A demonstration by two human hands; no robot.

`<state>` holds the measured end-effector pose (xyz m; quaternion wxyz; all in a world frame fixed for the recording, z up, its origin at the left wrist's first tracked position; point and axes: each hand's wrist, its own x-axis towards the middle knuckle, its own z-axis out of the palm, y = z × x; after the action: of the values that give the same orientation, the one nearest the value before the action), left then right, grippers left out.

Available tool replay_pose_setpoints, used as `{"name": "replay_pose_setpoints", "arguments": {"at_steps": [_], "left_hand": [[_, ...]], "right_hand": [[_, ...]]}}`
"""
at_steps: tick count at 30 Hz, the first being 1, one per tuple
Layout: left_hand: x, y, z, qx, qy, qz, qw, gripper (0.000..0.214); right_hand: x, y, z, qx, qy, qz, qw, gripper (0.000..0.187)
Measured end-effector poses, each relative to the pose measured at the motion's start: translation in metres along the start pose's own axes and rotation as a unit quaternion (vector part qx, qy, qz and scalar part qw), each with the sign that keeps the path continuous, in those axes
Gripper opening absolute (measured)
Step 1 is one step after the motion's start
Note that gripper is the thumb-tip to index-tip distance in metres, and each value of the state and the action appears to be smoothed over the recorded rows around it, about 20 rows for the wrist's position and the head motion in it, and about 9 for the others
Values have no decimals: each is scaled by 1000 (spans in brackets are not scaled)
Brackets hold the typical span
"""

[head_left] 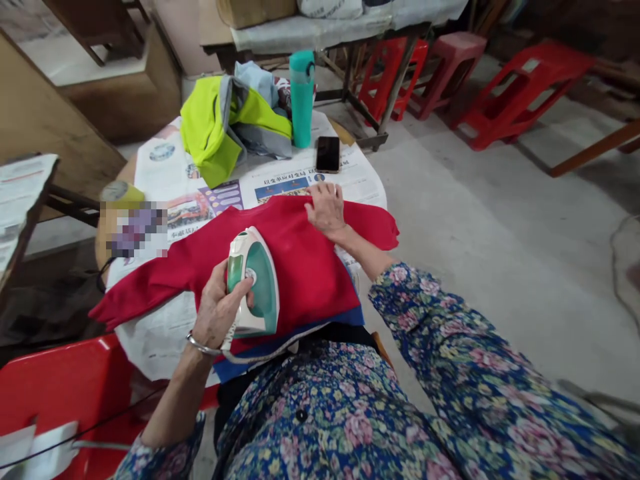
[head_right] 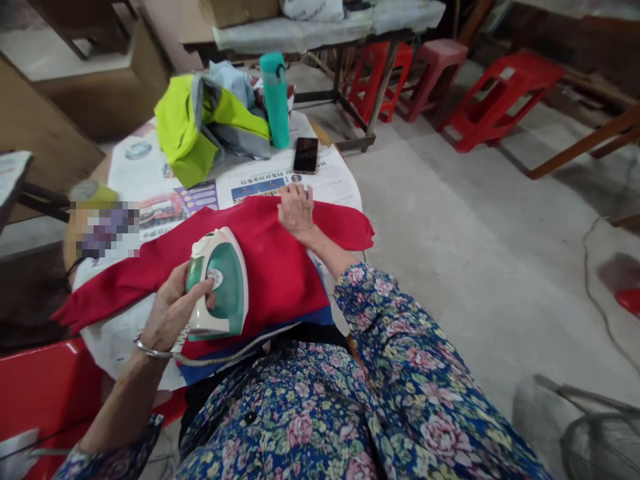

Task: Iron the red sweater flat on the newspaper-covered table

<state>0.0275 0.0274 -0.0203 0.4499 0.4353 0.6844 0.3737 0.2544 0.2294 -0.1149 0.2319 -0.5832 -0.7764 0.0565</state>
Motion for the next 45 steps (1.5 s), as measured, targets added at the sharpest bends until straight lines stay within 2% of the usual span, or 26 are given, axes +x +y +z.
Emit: {"name": "replay_pose_setpoints", "arguments": {"at_steps": [2, 4, 7, 10, 14, 18, 21, 24, 26, 31, 34, 37, 40, 42, 45], "left_hand": [[-1, 1, 1, -13, 6, -3, 1000, 76], [-1, 5, 2, -20, 6, 3, 1000, 75], [6, 12, 6, -14, -17, 32, 999, 70], [26, 20, 10, -6, -54, 80, 995, 66], [65, 28, 13, 32, -109, 125, 986, 66], [99, 33, 17, 76, -150, 137, 976, 66], [110, 34, 17, 108, -150, 126, 975, 58], [103, 29, 6, 132, -126, 114, 977, 54], [90, 21, -8, 125, -87, 104, 983, 54], [38, -4, -51, 114, 61, 49, 990, 54], [-1, -17, -62, 141, 115, 7, 983, 61], [-33, -23, -52, 124, 110, 2, 986, 64], [-40, -20, -26, 89, 58, 11, 994, 61], [-24, -15, -7, 74, 30, 26, 996, 57], [20, -3, 12, 50, 27, 60, 997, 46]], "right_hand": [[-25, -14, 7, 11, -51, -30, 998, 53], [-52, -23, 17, 14, -89, -28, 996, 60], [-79, -24, 28, 1, -62, -12, 998, 59], [-84, -20, 34, 0, -33, 8, 999, 59], [-82, -19, 37, 16, -19, 6, 1000, 60], [-83, -17, 41, 5, -6, 0, 1000, 59], [-84, -16, 44, -20, -13, 4, 1000, 59], [-83, -15, 45, -20, -11, -3, 1000, 59], [-82, -16, 44, -14, -12, -4, 1000, 60], [-80, -21, 40, -16, -39, 2, 999, 62], [-80, -22, 40, -16, -36, 3, 999, 63], [-81, -21, 41, -13, -26, -3, 1000, 62], [-82, -19, 42, -19, -25, -4, 1000, 62], [-83, -18, 42, -26, -25, -3, 999, 61], [-84, -17, 41, -35, -23, -1, 999, 61]]}}
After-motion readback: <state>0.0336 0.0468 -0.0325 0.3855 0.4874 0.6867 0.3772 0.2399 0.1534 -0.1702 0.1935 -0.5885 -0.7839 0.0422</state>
